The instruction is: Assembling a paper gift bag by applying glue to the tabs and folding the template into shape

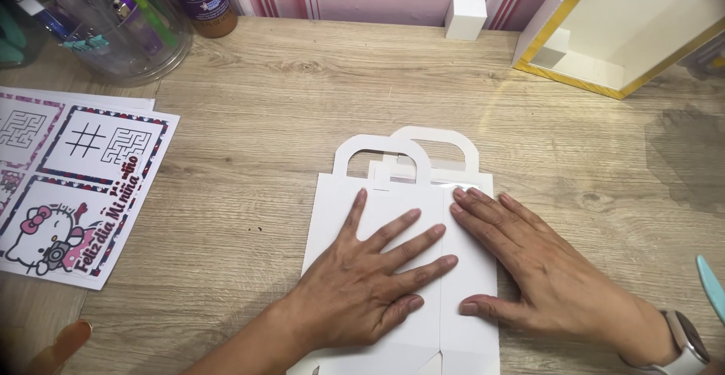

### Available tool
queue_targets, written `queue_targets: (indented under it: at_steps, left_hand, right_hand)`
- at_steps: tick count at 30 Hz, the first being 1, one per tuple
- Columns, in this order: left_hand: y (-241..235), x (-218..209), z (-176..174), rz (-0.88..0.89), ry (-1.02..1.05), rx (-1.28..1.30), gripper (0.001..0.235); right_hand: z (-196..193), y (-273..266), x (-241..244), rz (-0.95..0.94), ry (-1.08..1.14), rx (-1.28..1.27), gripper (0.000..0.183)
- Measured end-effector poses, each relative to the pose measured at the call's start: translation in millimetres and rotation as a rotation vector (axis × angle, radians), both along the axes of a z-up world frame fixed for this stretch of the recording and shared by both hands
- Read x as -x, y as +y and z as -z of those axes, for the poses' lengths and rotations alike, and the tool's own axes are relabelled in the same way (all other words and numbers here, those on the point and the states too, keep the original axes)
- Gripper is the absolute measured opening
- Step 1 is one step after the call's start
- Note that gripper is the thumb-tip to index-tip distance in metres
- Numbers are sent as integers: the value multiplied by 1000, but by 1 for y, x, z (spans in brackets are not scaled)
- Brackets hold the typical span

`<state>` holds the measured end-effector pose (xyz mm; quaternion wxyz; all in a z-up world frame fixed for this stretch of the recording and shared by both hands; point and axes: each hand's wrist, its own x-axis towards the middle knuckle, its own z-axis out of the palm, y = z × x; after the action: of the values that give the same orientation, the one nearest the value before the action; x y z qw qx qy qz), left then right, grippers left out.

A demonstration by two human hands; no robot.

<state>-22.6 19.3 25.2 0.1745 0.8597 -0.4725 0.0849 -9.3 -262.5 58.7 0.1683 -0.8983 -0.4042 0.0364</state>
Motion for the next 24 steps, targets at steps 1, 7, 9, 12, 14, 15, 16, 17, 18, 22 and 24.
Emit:
queue_targets:
  at_steps: [1,7,9,12,14,15,16,17,18,22,24]
  left_hand:
    - [0,0,0,21,15,21,55]
    - [-2,-2,-4,62,32,20,53]
    - [-3,0,-4,65,32,11,53]
    - [-5,11,-2,93,20,-49,56]
    - [-4,24,4,152,19,47,55]
    - [-7,34,8,155,22,49,55]
    - [-9,44,12,141,-69,101,44]
    - [-11,54,15,129,-160,153,34]
    - [-14,64,25,127,-161,151,34]
    - [-27,95,45,-50,-483,160,19]
    - [-32,104,44,-141,-619,109,17]
  right_hand:
    - [0,0,1,-13,-20,-2,102]
    - [-4,0,-6,-24,-73,2,98]
    - [-4,-1,-11,-32,-94,11,101]
    - [-4,0,-13,-54,-129,3,96]
    - [-4,-1,-13,-57,-127,-9,96]
    - [-3,-3,-12,-54,-124,-8,96]
    - [-2,-3,-13,-58,-123,-3,95]
    - [-1,-3,-13,-62,-123,3,94]
    - [-1,-3,-13,-65,-124,0,94]
    - [-1,-3,-11,-61,-143,15,94]
    - [1,-4,-9,-65,-156,23,93]
